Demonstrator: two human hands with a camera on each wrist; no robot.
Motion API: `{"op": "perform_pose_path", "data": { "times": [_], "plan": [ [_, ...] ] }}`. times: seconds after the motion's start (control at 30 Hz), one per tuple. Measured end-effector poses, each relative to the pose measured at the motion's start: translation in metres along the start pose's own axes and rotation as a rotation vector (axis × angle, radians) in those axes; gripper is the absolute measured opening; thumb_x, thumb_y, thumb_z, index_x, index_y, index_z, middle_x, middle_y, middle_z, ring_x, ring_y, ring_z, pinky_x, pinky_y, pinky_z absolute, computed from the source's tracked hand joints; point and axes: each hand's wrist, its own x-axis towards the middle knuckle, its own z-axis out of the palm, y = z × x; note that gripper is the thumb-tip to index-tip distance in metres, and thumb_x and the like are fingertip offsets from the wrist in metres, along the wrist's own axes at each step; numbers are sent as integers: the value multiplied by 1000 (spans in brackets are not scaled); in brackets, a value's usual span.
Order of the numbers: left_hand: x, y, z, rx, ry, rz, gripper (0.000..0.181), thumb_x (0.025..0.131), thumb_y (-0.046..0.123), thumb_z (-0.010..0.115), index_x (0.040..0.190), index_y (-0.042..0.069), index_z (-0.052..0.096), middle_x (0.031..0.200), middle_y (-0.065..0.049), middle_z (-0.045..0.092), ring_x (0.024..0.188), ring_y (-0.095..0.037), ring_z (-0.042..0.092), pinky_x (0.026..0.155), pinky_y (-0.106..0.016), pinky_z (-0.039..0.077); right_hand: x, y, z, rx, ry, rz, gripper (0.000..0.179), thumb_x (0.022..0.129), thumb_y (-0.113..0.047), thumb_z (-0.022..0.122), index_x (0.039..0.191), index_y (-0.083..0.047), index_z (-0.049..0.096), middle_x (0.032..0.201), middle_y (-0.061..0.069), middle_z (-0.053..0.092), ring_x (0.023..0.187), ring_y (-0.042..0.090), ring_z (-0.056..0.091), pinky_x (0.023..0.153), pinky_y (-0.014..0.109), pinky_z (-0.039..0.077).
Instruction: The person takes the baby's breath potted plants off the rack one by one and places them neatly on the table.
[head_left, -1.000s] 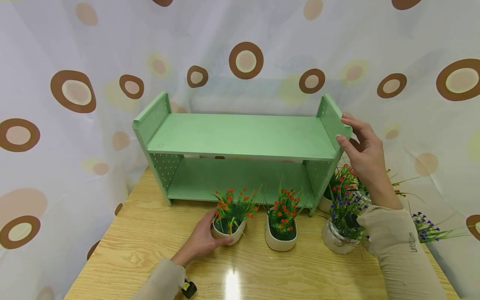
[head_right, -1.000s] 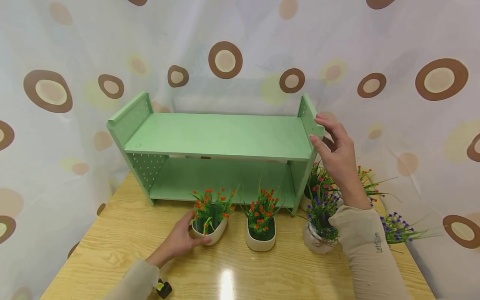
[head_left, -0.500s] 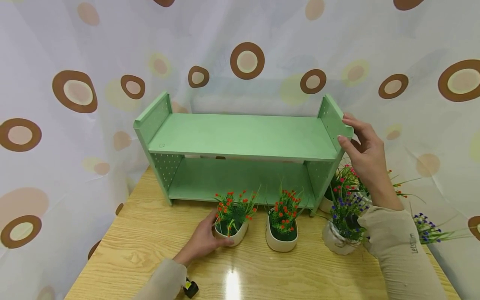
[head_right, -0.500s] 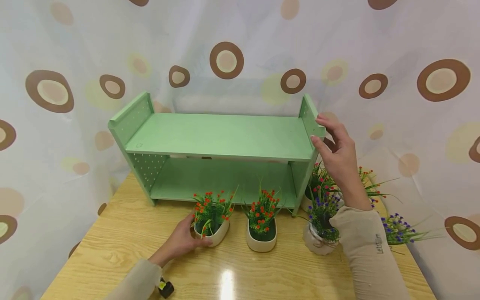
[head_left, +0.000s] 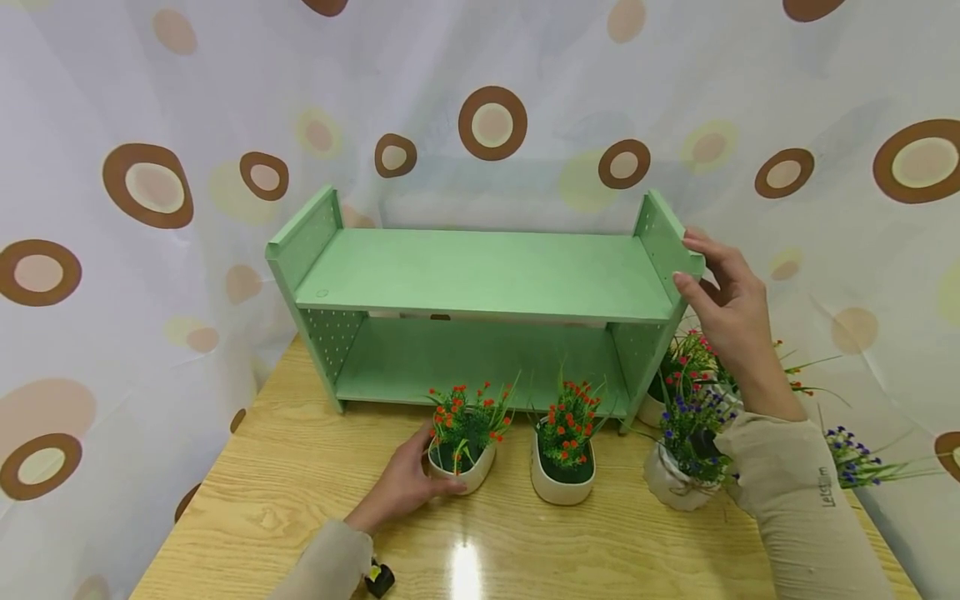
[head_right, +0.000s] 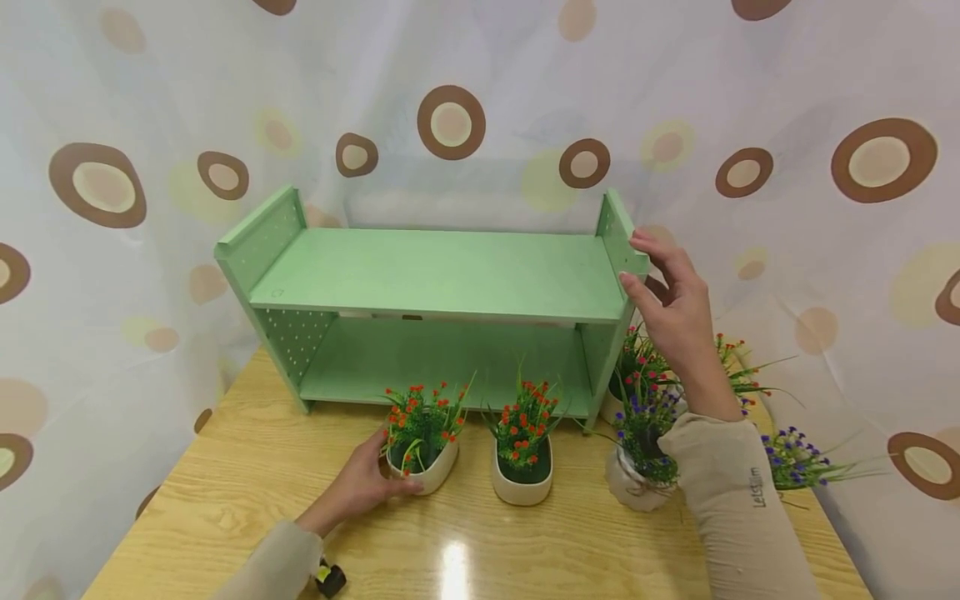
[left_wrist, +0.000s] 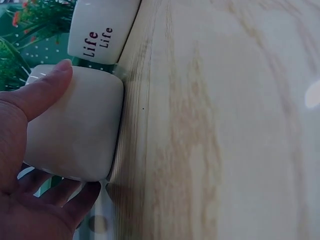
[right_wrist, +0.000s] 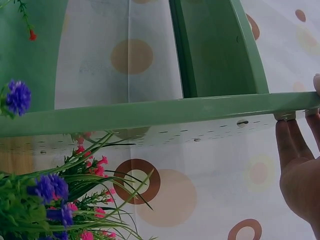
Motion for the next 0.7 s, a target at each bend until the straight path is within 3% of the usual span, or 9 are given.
{"op": "perform_pose_path", "data": {
  "times": [0.27, 0.7],
  "plan": [
    [0, 1, 0, 17, 1, 7, 113, 71, 33, 97, 162, 21, 32, 155, -10, 51, 143, -34, 48, 117, -57, 37, 0, -3, 0, 10, -11, 11, 46, 101, 0, 62, 147, -5, 55, 160, 4, 45, 154, 19, 35, 106, 13, 42],
    [0, -1, 0, 10, -8, 13, 112, 71, 33, 97, 162, 18, 32, 155, -11, 52, 141, -34, 50, 116, -56, 39, -1, -1, 0, 23, -4, 0, 46, 101, 2, 61, 146, -3, 56, 161, 9, 44, 153, 19, 36, 106, 14, 43]
  ]
}}
